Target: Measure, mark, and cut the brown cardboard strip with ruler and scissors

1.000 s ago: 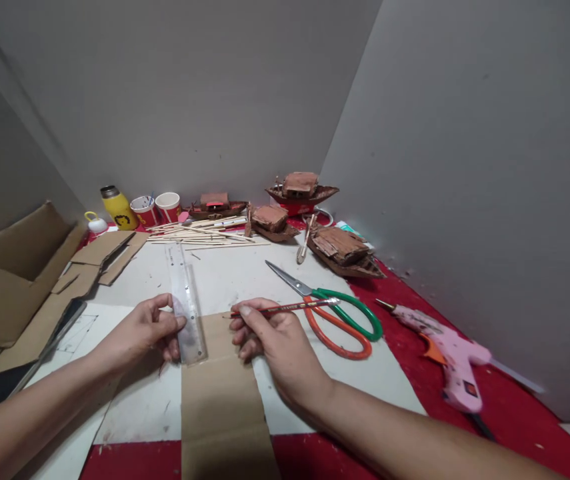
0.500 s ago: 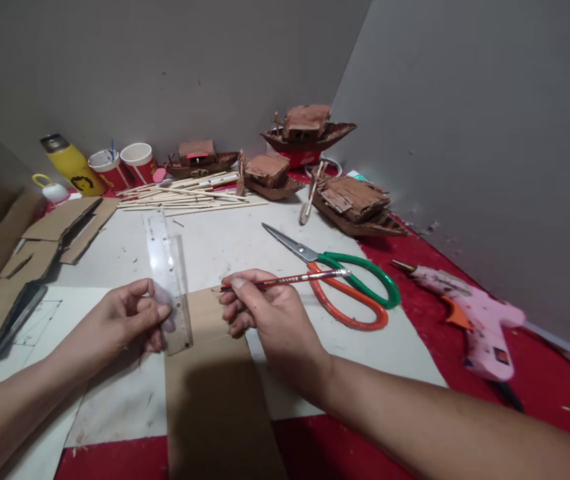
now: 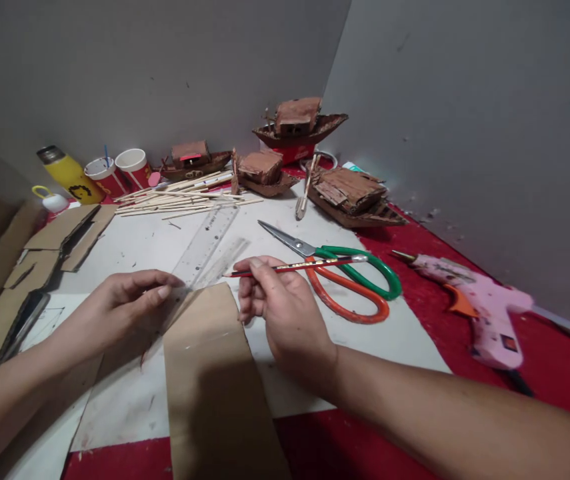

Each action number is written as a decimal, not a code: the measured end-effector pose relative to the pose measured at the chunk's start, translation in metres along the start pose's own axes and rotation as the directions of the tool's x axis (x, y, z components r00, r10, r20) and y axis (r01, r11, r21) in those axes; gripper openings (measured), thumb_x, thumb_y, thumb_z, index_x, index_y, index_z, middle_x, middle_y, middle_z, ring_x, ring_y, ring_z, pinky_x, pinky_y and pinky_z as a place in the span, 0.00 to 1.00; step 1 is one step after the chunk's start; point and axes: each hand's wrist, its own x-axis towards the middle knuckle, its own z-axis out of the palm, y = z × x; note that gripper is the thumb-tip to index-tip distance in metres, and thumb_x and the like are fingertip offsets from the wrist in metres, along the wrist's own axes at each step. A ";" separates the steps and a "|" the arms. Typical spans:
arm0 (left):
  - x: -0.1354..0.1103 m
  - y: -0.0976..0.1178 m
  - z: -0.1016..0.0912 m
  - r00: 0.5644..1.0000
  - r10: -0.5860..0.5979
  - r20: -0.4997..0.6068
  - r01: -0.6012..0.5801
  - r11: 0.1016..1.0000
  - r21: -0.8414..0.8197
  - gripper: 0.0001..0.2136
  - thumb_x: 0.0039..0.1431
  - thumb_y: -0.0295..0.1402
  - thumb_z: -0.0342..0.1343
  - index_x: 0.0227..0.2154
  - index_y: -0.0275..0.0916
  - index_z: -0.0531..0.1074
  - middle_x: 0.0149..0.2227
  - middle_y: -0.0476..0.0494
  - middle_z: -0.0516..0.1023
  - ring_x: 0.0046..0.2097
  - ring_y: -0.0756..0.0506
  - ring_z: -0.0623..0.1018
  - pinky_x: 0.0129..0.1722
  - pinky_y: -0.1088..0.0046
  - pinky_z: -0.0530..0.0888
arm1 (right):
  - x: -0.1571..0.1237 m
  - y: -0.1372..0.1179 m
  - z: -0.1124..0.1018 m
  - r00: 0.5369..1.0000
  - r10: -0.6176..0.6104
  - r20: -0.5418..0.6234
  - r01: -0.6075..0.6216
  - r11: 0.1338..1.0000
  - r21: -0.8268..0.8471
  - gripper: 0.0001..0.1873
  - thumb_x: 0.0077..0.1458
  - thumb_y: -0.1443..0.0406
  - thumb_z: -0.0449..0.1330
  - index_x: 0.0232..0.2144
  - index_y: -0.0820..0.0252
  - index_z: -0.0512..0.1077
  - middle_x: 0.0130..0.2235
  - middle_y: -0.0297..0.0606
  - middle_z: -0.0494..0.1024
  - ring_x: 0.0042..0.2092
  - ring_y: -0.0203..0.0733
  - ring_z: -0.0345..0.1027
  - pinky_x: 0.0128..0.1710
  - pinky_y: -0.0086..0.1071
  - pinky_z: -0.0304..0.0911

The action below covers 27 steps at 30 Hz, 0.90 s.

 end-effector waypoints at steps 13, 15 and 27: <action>0.027 -0.004 0.002 0.962 0.271 0.045 -0.273 0.926 0.260 0.12 0.63 0.36 0.49 0.35 0.38 0.78 0.32 0.44 0.79 0.33 0.44 0.75 0.35 0.70 0.69 | 0.000 0.002 -0.003 0.996 -0.089 -0.011 0.089 0.996 -0.005 0.14 0.53 0.54 0.64 0.31 0.58 0.72 0.21 0.29 0.69 0.21 0.33 0.62 0.18 0.24 0.62; 0.032 -0.004 0.004 0.958 0.284 0.041 -0.285 0.926 0.246 0.12 0.63 0.36 0.50 0.30 0.38 0.75 0.29 0.46 0.77 0.31 0.46 0.73 0.33 0.71 0.68 | 0.001 0.002 -0.003 0.995 -0.095 -0.001 0.095 0.995 -0.017 0.14 0.54 0.53 0.63 0.31 0.59 0.72 0.22 0.29 0.69 0.21 0.32 0.63 0.18 0.24 0.62; 0.037 -0.007 0.005 0.975 0.175 0.138 -0.199 0.961 0.192 0.12 0.66 0.37 0.47 0.39 0.37 0.73 0.27 0.52 0.70 0.27 0.51 0.65 0.28 0.75 0.63 | -0.035 0.008 -0.011 0.293 -0.212 0.932 0.902 0.385 -0.196 0.18 0.61 0.69 0.58 0.53 0.65 0.68 0.45 0.44 0.81 0.49 0.44 0.72 0.52 0.39 0.66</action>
